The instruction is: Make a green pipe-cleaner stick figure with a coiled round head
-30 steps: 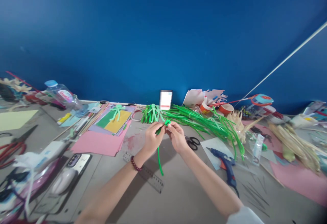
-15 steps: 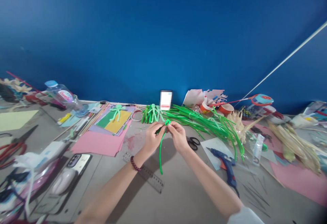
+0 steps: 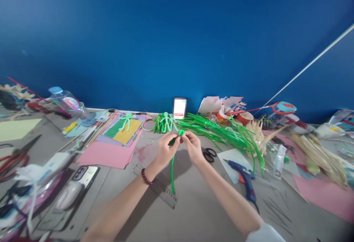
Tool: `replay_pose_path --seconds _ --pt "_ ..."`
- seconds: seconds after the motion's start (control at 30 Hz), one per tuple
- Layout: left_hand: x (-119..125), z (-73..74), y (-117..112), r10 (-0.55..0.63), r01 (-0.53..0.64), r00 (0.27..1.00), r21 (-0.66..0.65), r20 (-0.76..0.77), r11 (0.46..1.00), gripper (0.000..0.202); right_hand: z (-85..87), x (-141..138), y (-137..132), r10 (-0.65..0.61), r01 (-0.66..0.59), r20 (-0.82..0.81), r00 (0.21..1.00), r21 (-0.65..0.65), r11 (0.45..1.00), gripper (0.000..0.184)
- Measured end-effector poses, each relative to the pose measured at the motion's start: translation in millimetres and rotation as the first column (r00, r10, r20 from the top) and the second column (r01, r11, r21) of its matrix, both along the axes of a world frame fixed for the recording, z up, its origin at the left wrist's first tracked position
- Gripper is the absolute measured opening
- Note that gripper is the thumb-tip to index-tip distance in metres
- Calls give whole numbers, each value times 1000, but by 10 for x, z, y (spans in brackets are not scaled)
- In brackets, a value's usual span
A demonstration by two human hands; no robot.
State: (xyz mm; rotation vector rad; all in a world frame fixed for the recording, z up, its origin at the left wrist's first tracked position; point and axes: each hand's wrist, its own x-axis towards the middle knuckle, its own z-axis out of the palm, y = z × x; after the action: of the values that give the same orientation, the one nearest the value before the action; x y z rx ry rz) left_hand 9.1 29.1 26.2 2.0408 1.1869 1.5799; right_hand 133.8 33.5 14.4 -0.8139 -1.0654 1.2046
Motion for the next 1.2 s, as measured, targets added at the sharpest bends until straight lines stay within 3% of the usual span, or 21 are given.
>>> replay_pose_path --seconds 0.13,0.4,0.57,0.7,0.83,0.97,1.07,1.2 --pt "2 36 12 -15 16 1000 -36 26 999 10 -30 -4 13 -38 38 -3 999 -6 999 17" --pt "8 20 51 -3 67 974 -275 227 959 9 42 7 -18 -145 142 45 988 59 988 18" --pt "25 67 29 30 21 973 -216 230 976 4 71 -25 -57 -130 126 68 989 66 990 21" --pt "48 96 2 24 26 973 -210 232 977 9 67 -19 -74 -217 210 87 972 87 974 18" --pt "52 71 9 18 31 977 -222 214 975 8 43 10 -72 -230 212 183 956 115 971 10" --pt "38 11 42 52 -15 983 -204 176 979 5 5 21 -44 -221 206 229 948 89 974 16" --pt "21 -11 58 80 -64 990 -136 114 989 5 -18 18 -5 -196 196 182 964 22 980 20" --pt "3 6 48 70 -70 998 -12 5 997 1 -3 10 43 -129 125 -20 991 -145 981 20"
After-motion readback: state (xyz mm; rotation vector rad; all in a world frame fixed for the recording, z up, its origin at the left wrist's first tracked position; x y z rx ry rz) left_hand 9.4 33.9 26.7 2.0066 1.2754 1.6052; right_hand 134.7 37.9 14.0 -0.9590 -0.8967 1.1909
